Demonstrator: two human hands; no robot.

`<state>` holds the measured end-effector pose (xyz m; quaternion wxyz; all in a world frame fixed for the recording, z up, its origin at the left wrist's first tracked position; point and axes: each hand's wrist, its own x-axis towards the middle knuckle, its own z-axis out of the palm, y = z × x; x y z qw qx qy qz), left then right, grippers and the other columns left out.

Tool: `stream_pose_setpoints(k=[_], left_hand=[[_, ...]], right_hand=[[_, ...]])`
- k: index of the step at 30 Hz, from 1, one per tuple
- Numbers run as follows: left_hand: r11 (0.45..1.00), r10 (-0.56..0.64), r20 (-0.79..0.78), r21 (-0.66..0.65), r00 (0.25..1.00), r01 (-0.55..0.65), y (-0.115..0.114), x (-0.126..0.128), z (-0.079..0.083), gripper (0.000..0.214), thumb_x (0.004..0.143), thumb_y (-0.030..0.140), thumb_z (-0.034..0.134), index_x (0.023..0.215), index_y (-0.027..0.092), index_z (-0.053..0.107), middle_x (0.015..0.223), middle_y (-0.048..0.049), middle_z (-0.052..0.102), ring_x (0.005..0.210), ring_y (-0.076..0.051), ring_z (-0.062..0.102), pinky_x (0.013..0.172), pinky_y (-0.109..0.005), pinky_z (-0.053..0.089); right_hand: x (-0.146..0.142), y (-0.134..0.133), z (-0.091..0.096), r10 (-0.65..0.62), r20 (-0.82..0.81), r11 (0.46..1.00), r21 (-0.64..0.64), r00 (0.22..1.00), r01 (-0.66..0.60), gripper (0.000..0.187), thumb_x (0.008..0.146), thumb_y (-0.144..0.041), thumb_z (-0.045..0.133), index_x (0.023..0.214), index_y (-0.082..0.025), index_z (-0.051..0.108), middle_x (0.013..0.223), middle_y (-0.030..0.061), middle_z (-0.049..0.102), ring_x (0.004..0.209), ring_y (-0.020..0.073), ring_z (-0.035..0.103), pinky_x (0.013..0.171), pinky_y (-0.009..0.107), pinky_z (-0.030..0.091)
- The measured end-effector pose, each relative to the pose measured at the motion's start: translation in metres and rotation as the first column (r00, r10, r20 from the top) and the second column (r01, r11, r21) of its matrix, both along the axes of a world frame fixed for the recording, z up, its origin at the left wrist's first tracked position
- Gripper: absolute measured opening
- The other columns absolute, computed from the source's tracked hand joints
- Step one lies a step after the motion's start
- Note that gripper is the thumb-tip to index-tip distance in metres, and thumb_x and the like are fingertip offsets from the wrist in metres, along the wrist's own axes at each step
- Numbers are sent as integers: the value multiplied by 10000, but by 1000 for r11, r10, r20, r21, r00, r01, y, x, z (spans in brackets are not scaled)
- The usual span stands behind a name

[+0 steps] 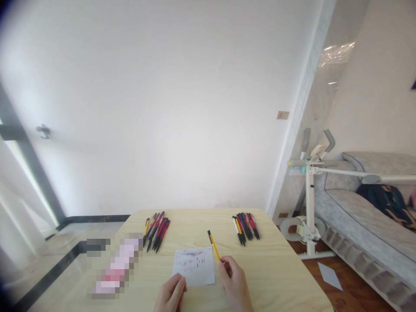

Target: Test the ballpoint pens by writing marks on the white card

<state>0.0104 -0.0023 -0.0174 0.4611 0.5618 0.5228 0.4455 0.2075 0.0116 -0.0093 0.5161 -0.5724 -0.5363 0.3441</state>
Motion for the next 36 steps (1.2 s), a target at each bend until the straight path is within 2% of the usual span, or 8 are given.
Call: stream_pose_setpoints(k=[6,12,28,36], left_hand=[[1000,-20,-21,17,1000,20,-1,0,2,440,747,591,335,567,200,429,327,90,319,304,-78,305,371,-208,233],[998,-62,-37,28,997,63,-4,-2,12,381,786,510,347,586,195,429,345,87,333,332,-81,327,398,-204,253],[999,-42,-31,33,999,43,-6,0,19,353,786,473,370,578,195,437,342,90,332,331,-83,329,408,-206,266],[1000,-24,10,15,1000,24,-6,1,20,384,765,516,388,570,192,455,332,86,343,328,-80,330,399,-203,261]], right_hand=[[-1,-4,13,-46,51,999,27,998,45,411,718,-540,473,767,-155,609,579,20,586,451,138,507,388,215,375],[-1,-5,15,-55,90,998,35,994,52,444,747,-555,423,774,-161,627,522,15,575,459,152,522,400,217,380],[-1,-6,17,6,141,999,30,990,-11,468,780,-556,382,789,-158,628,566,30,582,495,157,516,439,224,380],[-8,-4,13,95,87,995,10,992,-97,391,808,-487,404,806,-146,594,567,-9,498,437,104,431,401,198,332]])
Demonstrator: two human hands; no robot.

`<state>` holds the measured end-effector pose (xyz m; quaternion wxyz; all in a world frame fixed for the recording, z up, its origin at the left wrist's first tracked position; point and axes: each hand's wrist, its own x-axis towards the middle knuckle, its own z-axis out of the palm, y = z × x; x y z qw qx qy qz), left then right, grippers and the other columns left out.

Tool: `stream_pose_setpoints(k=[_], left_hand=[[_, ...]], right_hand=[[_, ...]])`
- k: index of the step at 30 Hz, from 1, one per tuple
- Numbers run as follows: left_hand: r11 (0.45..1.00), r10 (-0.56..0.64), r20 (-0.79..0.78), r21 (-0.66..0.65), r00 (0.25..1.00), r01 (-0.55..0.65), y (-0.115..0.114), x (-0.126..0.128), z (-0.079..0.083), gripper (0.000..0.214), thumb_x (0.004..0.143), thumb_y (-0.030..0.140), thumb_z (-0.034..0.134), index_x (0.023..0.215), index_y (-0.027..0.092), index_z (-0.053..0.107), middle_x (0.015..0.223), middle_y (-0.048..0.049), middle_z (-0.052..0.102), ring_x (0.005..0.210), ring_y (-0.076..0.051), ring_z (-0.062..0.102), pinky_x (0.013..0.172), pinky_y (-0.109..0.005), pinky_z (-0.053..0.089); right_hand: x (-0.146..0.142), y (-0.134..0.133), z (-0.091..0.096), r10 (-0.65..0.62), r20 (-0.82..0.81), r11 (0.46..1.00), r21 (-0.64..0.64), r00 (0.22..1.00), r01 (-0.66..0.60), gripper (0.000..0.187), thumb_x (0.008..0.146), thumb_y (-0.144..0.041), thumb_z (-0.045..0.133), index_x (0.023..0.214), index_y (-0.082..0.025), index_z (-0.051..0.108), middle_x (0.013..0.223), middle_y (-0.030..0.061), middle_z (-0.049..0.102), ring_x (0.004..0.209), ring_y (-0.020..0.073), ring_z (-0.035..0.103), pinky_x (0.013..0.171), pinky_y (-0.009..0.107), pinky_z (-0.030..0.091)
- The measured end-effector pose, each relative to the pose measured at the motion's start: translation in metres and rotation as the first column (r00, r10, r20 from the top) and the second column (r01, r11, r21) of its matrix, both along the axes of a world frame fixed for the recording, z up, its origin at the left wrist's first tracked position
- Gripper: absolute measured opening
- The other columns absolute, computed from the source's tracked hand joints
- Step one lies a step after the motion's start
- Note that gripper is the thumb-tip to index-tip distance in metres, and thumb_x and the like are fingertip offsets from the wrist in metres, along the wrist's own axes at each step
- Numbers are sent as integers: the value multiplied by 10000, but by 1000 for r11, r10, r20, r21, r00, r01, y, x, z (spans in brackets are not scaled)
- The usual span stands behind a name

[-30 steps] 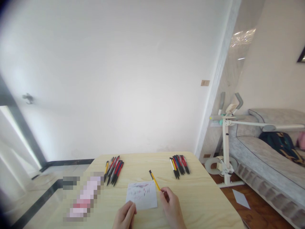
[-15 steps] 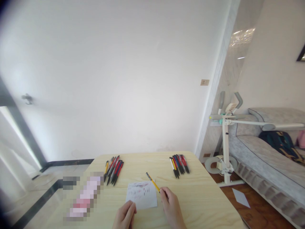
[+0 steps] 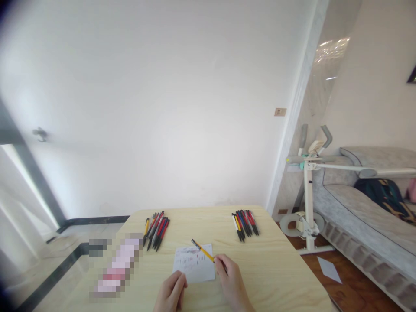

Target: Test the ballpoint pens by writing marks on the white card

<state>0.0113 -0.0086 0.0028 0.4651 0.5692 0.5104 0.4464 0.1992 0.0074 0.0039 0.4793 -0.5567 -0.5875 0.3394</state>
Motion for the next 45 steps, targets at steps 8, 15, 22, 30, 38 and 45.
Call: stream_pose_setpoints(k=[8,15,22,30,38,45], left_hand=[[1000,6,58,-22,998,-5,-2,0,-1,439,732,585,408,587,178,481,349,82,357,327,-71,316,387,-204,245],[990,114,100,-95,988,-104,-5,1,2,528,683,663,399,580,161,530,363,73,352,358,-82,342,401,-214,291],[982,71,204,-184,976,-33,-1,-3,-2,522,626,687,445,534,174,459,361,86,324,325,-58,267,340,-202,175],[983,121,213,-159,969,-88,1,-6,1,559,687,669,385,409,184,382,303,64,307,297,-56,277,350,-209,171],[977,130,166,-188,977,-98,-4,-6,13,614,618,751,345,369,191,377,292,52,315,304,-69,281,365,-223,194],[982,121,114,-158,986,-103,-5,-8,13,615,633,743,335,349,199,362,290,52,300,317,-77,293,387,-233,220]], right_hand=[[-32,-15,4,175,-114,978,-93,978,-185,348,804,-459,439,750,-147,583,544,-41,433,408,72,390,363,169,289],[-44,-24,23,248,-10,967,-58,969,-248,317,798,-400,472,655,-149,600,530,-26,497,470,88,420,447,181,326],[-54,-32,32,295,23,954,-51,955,-294,300,810,-398,454,703,-161,604,597,-15,531,570,117,462,534,197,349],[-50,-32,20,271,-44,942,-192,962,-274,412,843,-483,353,655,-160,527,537,-53,422,435,74,371,434,187,284],[-53,-32,20,305,-93,892,-319,948,-319,531,800,-590,322,628,-147,559,422,-67,349,390,76,337,401,179,259],[-58,-31,15,313,-215,853,-364,925,-374,566,728,-684,328,503,-176,433,398,-71,332,340,53,280,345,180,169]])
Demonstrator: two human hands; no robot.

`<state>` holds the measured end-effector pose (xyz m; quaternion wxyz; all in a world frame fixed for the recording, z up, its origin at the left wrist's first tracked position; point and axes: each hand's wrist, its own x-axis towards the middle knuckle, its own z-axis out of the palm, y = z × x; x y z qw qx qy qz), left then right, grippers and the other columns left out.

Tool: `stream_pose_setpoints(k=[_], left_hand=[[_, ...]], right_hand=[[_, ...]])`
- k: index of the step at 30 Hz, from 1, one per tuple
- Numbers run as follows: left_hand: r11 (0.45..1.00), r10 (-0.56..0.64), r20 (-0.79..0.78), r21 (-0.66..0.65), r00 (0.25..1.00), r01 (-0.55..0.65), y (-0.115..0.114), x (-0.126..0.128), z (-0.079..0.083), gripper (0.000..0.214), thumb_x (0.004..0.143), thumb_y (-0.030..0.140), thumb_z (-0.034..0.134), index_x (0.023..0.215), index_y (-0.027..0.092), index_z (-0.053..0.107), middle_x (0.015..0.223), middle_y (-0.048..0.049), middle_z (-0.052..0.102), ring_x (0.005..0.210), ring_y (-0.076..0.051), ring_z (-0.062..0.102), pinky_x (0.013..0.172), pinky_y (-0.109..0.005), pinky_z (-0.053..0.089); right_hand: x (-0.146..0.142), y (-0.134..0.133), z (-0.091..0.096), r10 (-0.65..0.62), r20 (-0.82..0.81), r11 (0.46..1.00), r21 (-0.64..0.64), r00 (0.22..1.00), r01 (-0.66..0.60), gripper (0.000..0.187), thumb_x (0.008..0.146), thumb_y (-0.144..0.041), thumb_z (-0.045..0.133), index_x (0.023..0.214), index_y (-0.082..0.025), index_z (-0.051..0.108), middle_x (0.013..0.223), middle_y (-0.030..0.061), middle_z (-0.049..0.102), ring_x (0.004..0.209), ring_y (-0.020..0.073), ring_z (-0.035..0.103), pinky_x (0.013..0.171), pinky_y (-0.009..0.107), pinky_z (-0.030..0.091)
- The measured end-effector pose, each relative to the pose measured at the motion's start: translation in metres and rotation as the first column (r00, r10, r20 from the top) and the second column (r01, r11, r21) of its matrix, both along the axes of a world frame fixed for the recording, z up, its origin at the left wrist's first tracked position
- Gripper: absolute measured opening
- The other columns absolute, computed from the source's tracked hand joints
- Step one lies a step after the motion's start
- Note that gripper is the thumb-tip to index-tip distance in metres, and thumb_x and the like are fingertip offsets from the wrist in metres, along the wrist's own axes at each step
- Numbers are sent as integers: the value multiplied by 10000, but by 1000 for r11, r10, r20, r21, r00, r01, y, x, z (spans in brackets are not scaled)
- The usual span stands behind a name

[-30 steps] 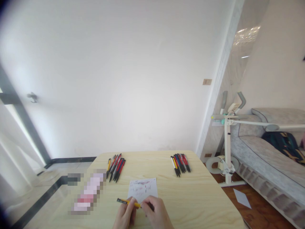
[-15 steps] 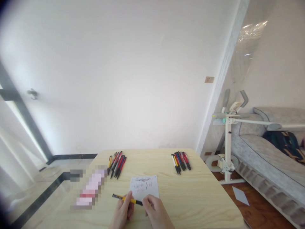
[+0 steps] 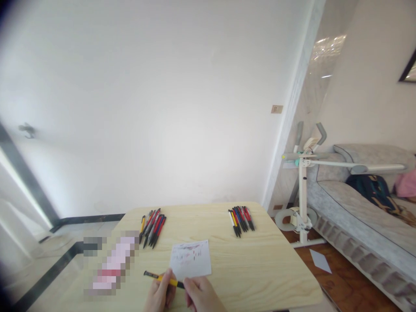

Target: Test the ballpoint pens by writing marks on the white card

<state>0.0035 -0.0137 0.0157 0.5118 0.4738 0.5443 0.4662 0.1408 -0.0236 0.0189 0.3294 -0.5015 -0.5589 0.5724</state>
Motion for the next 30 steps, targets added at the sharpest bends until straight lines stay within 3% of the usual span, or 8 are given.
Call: stream_pose_setpoints(k=[8,15,22,30], left_hand=[[995,-100,-24,7,995,100,6,-4,-16,562,689,669,382,369,209,338,305,59,301,326,-80,322,406,-231,279],[994,-106,51,4,993,106,11,-5,-28,538,725,610,400,378,207,326,314,76,249,313,-62,254,350,-216,219],[996,-83,44,-3,996,84,11,-5,-27,541,700,627,411,365,211,323,303,77,238,301,-60,249,336,-216,214],[998,-62,38,9,997,62,11,-5,-31,528,741,580,403,375,210,313,305,80,238,296,-61,259,343,-218,204]], right_hand=[[-1,-2,2,6,-30,999,-37,1000,-7,544,730,-676,343,509,-184,414,373,-84,299,335,54,233,350,194,138],[-4,-3,2,-15,-12,997,74,1000,16,536,762,-648,336,498,-185,393,416,-75,292,396,70,252,409,205,192],[-5,-3,-4,-31,51,977,213,998,19,507,816,-570,318,495,-184,390,461,-57,319,464,91,324,479,214,255],[-6,-3,-10,-56,93,957,287,994,27,474,841,-493,315,485,-189,383,470,-47,330,487,109,363,491,229,260]])
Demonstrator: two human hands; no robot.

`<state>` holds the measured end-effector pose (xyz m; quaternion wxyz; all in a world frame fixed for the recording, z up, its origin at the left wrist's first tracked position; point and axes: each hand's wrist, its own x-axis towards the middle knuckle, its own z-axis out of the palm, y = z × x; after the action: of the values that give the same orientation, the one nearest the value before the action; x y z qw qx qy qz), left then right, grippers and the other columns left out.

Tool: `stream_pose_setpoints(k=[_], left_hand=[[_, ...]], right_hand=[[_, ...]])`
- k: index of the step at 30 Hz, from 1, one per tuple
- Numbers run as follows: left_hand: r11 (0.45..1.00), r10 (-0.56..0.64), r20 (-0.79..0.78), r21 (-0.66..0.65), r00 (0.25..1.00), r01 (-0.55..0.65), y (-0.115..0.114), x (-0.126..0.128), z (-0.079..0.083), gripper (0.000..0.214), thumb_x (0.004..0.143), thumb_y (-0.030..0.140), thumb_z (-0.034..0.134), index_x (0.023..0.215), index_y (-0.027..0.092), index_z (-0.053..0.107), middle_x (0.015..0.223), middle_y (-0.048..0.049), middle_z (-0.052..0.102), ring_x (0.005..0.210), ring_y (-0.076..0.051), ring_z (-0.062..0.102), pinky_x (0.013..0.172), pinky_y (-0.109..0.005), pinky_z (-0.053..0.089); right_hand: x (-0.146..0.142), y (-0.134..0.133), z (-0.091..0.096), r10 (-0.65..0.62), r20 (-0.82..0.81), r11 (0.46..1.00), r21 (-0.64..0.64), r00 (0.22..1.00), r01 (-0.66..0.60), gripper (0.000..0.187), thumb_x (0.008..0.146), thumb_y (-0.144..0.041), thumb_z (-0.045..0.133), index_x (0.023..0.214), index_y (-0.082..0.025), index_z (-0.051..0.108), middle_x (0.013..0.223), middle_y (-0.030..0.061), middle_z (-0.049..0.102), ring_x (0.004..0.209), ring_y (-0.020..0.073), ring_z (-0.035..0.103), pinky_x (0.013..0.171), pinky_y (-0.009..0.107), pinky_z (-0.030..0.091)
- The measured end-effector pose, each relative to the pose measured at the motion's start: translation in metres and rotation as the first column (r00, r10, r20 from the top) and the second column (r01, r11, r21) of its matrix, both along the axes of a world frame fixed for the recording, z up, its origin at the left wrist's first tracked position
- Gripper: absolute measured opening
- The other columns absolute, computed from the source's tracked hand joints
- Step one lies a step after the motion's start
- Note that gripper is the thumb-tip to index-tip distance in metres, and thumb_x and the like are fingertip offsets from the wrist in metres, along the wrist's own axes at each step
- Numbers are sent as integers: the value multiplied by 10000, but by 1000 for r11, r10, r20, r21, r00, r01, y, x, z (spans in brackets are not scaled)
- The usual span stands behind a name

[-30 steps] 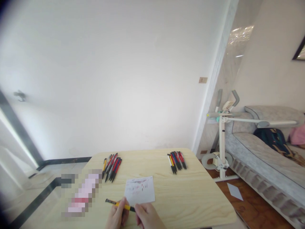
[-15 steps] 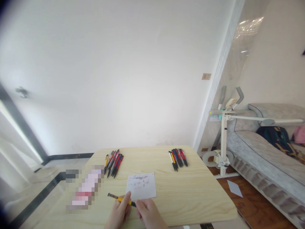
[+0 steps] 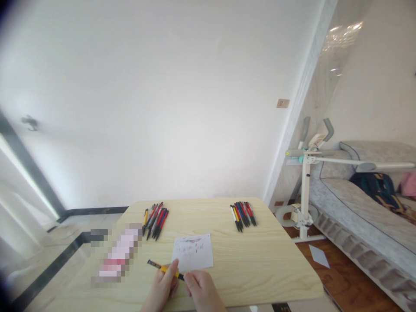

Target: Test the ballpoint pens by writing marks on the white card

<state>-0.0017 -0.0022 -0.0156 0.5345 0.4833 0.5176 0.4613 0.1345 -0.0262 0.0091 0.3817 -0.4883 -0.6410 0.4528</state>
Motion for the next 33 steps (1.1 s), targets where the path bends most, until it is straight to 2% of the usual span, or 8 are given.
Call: stream_pose_setpoints(k=[8,17,21,26,33], left_hand=[[1000,-6,35,-8,999,7,-1,0,2,509,748,550,424,386,208,323,314,85,233,305,-60,252,344,-214,209],[1000,-9,79,10,997,8,1,2,-7,473,692,614,452,476,199,384,336,102,250,314,-55,251,339,-197,210],[1000,-20,66,17,998,19,1,2,-5,471,711,598,445,469,199,378,333,95,265,315,-55,257,343,-200,213],[1000,-4,9,23,1000,4,-1,3,2,489,729,590,424,437,202,362,324,81,280,315,-62,291,357,-210,229],[1000,11,-16,22,1000,-10,-1,4,2,516,703,627,416,409,206,360,308,72,287,308,-66,291,358,-220,232]], right_hand=[[-3,0,4,-25,12,999,-36,1000,26,486,815,-532,328,466,-196,355,452,-44,330,472,109,364,480,231,266],[1,1,3,10,-101,988,-154,995,-25,555,745,-674,312,479,-190,370,416,-60,310,389,73,301,384,205,198],[1,1,3,-3,-120,978,-208,993,-22,571,704,-716,319,482,-193,376,400,-68,300,354,65,278,354,201,172],[1,1,4,-7,-123,977,-211,992,-19,573,700,-716,322,473,-193,378,394,-67,302,352,63,283,350,197,175],[0,2,3,-14,-121,979,-203,993,-11,568,706,-707,327,474,-191,379,401,-64,315,351,62,289,347,195,179]])
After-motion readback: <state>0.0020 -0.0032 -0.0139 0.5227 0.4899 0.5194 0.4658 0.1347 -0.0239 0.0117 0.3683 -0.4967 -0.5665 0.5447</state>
